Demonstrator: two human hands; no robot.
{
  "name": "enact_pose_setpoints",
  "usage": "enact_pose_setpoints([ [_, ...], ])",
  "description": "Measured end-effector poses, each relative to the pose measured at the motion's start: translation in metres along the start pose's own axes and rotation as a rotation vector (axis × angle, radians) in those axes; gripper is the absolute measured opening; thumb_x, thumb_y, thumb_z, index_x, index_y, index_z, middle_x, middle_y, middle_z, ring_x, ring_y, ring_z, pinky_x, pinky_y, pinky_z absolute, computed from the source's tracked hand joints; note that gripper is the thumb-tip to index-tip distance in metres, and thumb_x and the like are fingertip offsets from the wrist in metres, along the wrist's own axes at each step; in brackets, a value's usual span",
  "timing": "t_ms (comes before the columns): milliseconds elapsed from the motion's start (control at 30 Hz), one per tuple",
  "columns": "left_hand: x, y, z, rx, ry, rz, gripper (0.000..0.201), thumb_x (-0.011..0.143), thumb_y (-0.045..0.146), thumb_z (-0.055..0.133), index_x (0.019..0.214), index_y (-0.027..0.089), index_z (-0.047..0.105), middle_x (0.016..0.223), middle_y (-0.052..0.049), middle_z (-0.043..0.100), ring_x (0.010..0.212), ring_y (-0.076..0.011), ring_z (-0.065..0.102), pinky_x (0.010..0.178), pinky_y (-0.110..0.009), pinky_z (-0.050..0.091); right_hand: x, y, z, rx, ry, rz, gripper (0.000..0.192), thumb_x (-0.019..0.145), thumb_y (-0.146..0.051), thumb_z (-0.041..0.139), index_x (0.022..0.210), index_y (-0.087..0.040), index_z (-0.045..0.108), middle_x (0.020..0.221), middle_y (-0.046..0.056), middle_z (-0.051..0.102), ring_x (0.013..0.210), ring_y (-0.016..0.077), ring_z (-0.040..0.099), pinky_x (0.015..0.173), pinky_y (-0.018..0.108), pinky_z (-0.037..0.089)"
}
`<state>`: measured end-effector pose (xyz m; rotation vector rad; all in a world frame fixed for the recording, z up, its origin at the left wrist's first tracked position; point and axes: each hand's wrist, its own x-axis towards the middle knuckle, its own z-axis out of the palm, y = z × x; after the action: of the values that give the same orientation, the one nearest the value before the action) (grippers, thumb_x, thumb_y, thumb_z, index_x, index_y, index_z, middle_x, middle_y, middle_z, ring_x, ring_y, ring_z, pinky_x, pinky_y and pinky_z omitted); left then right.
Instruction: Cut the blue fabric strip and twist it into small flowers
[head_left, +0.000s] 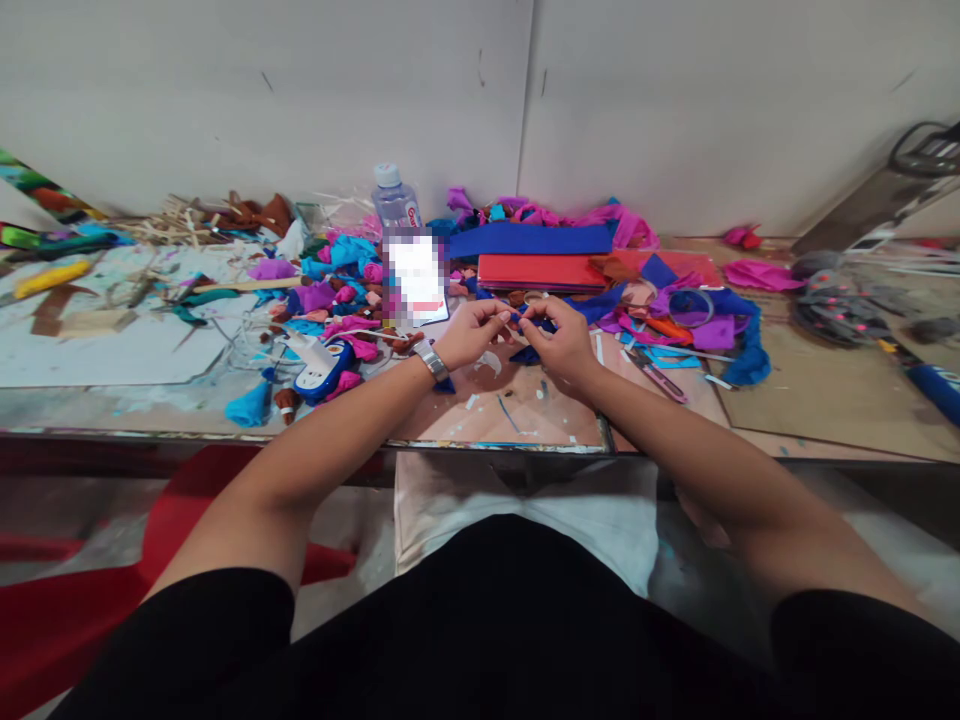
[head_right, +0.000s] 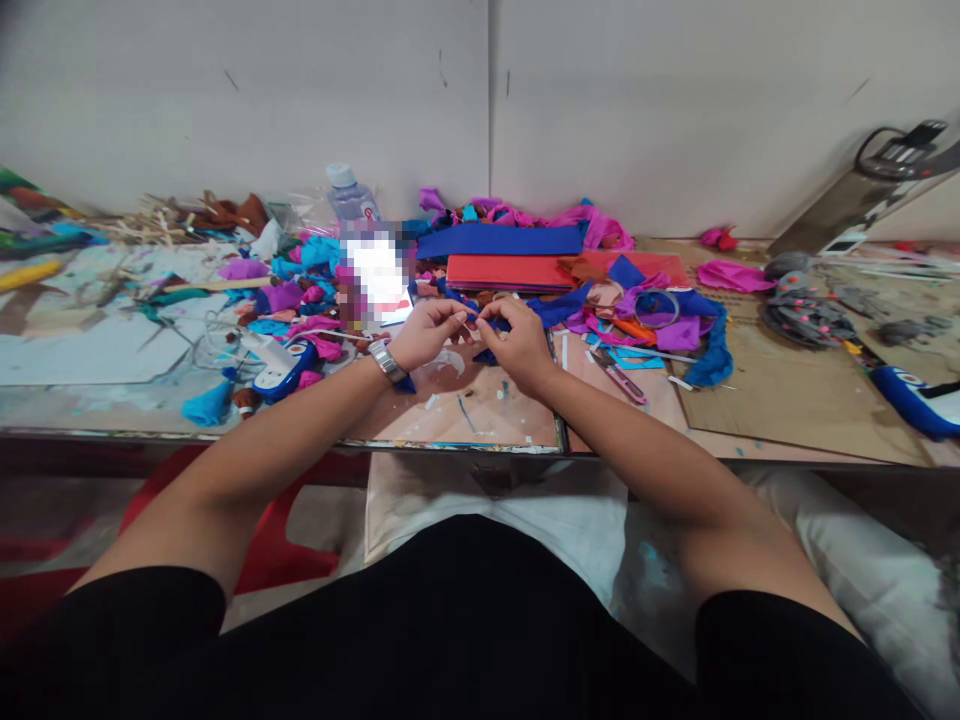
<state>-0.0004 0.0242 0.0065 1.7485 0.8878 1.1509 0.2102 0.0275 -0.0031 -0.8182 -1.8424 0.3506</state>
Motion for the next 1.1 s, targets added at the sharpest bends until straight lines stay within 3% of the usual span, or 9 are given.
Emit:
enact_pose_setpoints([
  [200, 0.0, 0.006, -0.003, 0.031, -0.043, -0.048, 0.068, 0.089, 0.081, 0.073, 0.094, 0.014, 0.075, 0.08, -0.008, 0.077, 0.067, -0.015, 0.071, 0.061, -0.025, 0.051, 0.001, 0.002, -0.002, 0.065, -0.044, -0.07, 0.028, 0.105, -0.048, 0.069, 0.121, -0.03, 0.082, 0.11, 0.006, 0.077, 0.104, 0.0254, 0.072, 0.097, 0.044, 0.059],
  [500, 0.0, 0.002, 0.0, 0.003, -0.067, -0.11, 0.064, 0.086, 0.077, 0.079, 0.097, 0.015, 0.075, 0.076, -0.005, 0.076, 0.066, -0.0136, 0.068, 0.06, -0.023, 0.05, 0.002, 0.007, -0.001, 0.075, -0.021, -0.109, 0.025, 0.104, -0.049, 0.073, 0.1, -0.03, 0.087, 0.1, 0.005, 0.076, 0.1, 0.0255, 0.073, 0.092, 0.044, 0.059],
  [633, 0.0, 0.001, 0.0, 0.0, -0.046, -0.106, 0.063, 0.089, 0.077, 0.077, 0.097, 0.015, 0.075, 0.077, -0.005, 0.075, 0.068, -0.0136, 0.069, 0.061, -0.023, 0.052, 0.002, -0.001, -0.003, 0.074, -0.062, -0.068, 0.031, 0.104, -0.055, 0.071, 0.107, -0.028, 0.086, 0.105, 0.007, 0.079, 0.103, 0.0266, 0.074, 0.094, 0.044, 0.06],
  [767, 0.001, 0.001, -0.002, -0.014, 0.012, -0.098, 0.067, 0.087, 0.082, 0.076, 0.095, 0.015, 0.074, 0.078, -0.005, 0.076, 0.066, -0.013, 0.069, 0.06, -0.023, 0.051, 0.002, -0.008, -0.005, 0.07, -0.073, -0.062, 0.032, 0.095, -0.051, 0.083, 0.115, -0.026, 0.082, 0.111, 0.007, 0.079, 0.101, 0.0264, 0.073, 0.093, 0.043, 0.06],
  [933, 0.002, 0.001, -0.002, -0.06, 0.007, -0.095, 0.064, 0.089, 0.079, 0.076, 0.099, 0.016, 0.074, 0.077, -0.006, 0.076, 0.068, -0.0143, 0.072, 0.06, -0.024, 0.05, 0.002, -0.009, -0.005, 0.076, 0.01, -0.047, 0.011, 0.096, -0.036, 0.084, 0.096, -0.025, 0.082, 0.095, 0.003, 0.08, 0.091, 0.0237, 0.073, 0.084, 0.038, 0.057],
  [1100, 0.001, 0.005, -0.003, -0.035, -0.034, -0.071, 0.067, 0.086, 0.081, 0.076, 0.095, 0.015, 0.075, 0.079, -0.007, 0.077, 0.068, -0.0149, 0.071, 0.062, -0.026, 0.051, 0.002, -0.007, -0.004, 0.075, 0.022, -0.015, 0.017, 0.095, -0.041, 0.083, 0.093, -0.024, 0.082, 0.09, 0.003, 0.079, 0.086, 0.0227, 0.072, 0.083, 0.038, 0.057],
])
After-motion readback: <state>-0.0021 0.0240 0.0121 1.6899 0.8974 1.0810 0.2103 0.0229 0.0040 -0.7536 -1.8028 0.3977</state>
